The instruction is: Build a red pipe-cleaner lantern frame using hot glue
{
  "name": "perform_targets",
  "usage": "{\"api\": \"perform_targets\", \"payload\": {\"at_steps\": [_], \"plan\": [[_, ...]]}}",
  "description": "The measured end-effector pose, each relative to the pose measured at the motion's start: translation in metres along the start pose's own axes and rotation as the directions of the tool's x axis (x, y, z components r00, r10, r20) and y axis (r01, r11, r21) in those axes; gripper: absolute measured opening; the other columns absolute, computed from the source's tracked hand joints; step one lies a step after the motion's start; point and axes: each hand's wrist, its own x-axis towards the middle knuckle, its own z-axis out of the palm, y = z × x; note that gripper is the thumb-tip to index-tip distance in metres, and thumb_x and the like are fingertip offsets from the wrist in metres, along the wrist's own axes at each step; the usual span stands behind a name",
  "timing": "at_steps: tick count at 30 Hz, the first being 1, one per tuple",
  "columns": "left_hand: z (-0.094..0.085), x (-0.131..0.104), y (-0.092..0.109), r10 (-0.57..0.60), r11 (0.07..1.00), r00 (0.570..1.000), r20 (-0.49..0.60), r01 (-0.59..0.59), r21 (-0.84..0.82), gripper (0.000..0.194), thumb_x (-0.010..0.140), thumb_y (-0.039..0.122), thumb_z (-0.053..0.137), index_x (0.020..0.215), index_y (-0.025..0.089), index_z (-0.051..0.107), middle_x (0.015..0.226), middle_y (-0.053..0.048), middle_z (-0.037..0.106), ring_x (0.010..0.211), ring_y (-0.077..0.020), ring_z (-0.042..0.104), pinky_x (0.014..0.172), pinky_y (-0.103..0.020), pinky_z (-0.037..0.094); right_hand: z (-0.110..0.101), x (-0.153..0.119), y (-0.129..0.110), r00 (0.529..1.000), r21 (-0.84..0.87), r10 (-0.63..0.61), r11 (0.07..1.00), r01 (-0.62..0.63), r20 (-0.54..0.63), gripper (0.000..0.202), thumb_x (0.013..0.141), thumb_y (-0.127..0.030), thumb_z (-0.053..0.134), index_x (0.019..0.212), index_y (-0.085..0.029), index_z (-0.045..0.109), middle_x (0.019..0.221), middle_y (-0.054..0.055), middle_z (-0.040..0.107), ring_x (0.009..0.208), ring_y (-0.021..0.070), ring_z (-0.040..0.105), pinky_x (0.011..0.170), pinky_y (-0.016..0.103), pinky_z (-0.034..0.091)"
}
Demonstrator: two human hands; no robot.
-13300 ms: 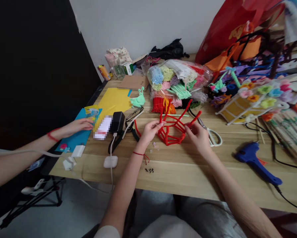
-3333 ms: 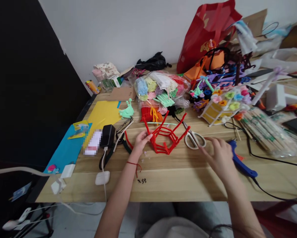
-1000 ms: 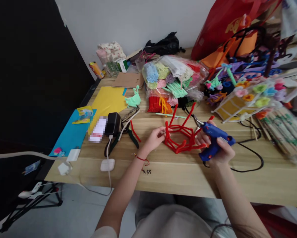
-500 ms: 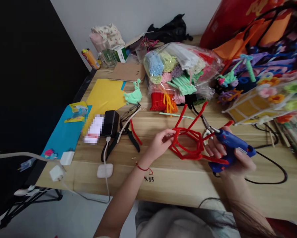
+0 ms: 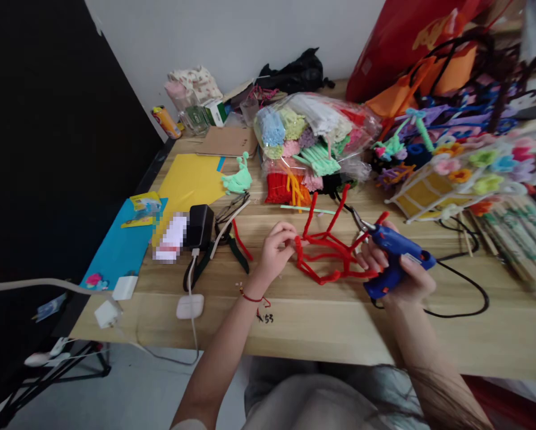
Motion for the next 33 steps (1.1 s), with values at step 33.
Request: {"api": "perform_targets", "payload": {"at_steps": [33], "plan": [[-0.022, 0.030, 0.161, 0.238, 0.919, 0.971, -0.032, -0.214, 0.331, 0.006, 0.088, 0.028, 0.061, 0.089, 0.022, 0.062, 0.083, 0.000, 0.064, 0.069, -0.0089, 0.058, 0.057, -0.019, 0.046, 0.081, 0.035, -0.120, 0.932, -0.367, 0.025, 0.923, 0.119, 0.363, 0.058, 0.073, -0.067, 0.062, 0.114, -0.026, 0.059, 0.052, 0.001, 0.063, 0.038, 0.0207, 0.057, 0.035, 0.029, 0.041]]}}
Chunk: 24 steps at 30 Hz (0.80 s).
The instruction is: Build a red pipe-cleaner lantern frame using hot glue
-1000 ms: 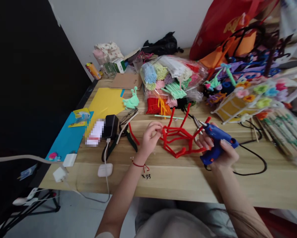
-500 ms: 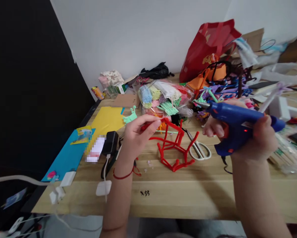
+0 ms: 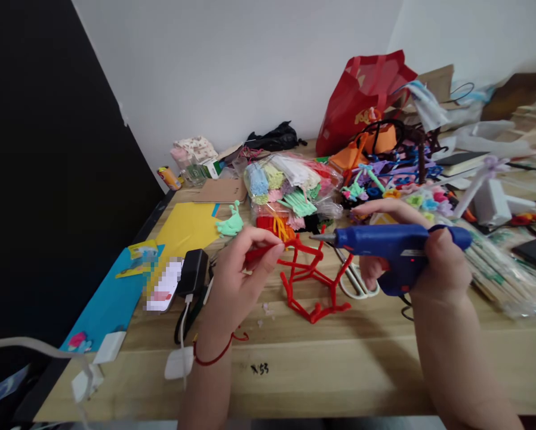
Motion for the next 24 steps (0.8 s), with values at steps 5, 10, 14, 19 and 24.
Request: {"api": "perform_targets", "payload": {"at_steps": [5, 10, 14, 19, 24], "plan": [[0.0004, -0.0003, 0.0017, 0.032, 0.999, 0.999, -0.024, -0.032, 0.003, 0.004, 0.087, 0.025, 0.062, 0.089, 0.022, 0.062, 0.080, 0.001, 0.064, 0.064, -0.0077, 0.057, 0.054, -0.018, 0.046, -0.0034, 0.0004, 0.0053, 0.998, -0.052, -0.036, 0.998, 0.034, -0.042, 0.056, 0.076, -0.064, 0.059, 0.114, -0.022, 0.061, 0.049, 0.001, 0.062, 0.032, 0.0192, 0.052, 0.028, 0.027, 0.033], [0.0028, -0.0014, 0.0041, 0.049, 0.998, 0.998, -0.036, -0.048, 0.030, 0.005, 0.087, 0.026, 0.063, 0.090, 0.022, 0.062, 0.082, 0.001, 0.064, 0.070, -0.0090, 0.059, 0.058, -0.019, 0.047, 0.0027, 0.0014, 0.0048, 0.999, -0.077, -0.030, 0.997, 0.029, -0.018, 0.052, 0.077, -0.062, 0.060, 0.111, -0.023, 0.062, 0.047, 0.000, 0.060, 0.029, 0.0179, 0.051, 0.027, 0.026, 0.032], [0.0041, -0.0011, 0.0046, 0.055, 0.997, 0.998, -0.034, -0.053, 0.055, 0.003, 0.087, 0.025, 0.062, 0.089, 0.023, 0.062, 0.082, 0.001, 0.064, 0.071, -0.0092, 0.059, 0.062, -0.020, 0.048, 0.0039, 0.0020, 0.0034, 0.999, -0.096, -0.036, 0.995, 0.034, -0.018, 0.051, 0.077, -0.063, 0.059, 0.108, -0.023, 0.062, 0.047, 0.000, 0.060, 0.029, 0.0173, 0.051, 0.026, 0.025, 0.033], [0.0037, -0.0009, 0.0052, 0.055, 0.997, 0.998, -0.038, -0.053, 0.053, 0.004, 0.087, 0.026, 0.062, 0.088, 0.023, 0.062, 0.081, 0.001, 0.064, 0.070, -0.0094, 0.058, 0.061, -0.021, 0.047, 0.0034, 0.0030, 0.0041, 0.999, -0.108, -0.051, 0.993, 0.051, -0.001, 0.049, 0.079, -0.062, 0.056, 0.108, -0.023, 0.062, 0.047, -0.001, 0.059, 0.029, 0.0158, 0.051, 0.027, 0.023, 0.035], [0.0052, -0.0017, 0.0068, 0.029, 0.999, 0.998, -0.055, -0.027, 0.026, 0.007, 0.088, 0.029, 0.061, 0.086, 0.023, 0.061, 0.080, 0.000, 0.063, 0.068, -0.0107, 0.056, 0.059, -0.023, 0.046, 0.0031, 0.0022, 0.0061, 0.999, -0.118, -0.038, 0.992, 0.039, 0.010, 0.048, 0.081, -0.061, 0.055, 0.110, -0.023, 0.061, 0.047, -0.001, 0.059, 0.030, 0.0158, 0.051, 0.027, 0.022, 0.035]]}}
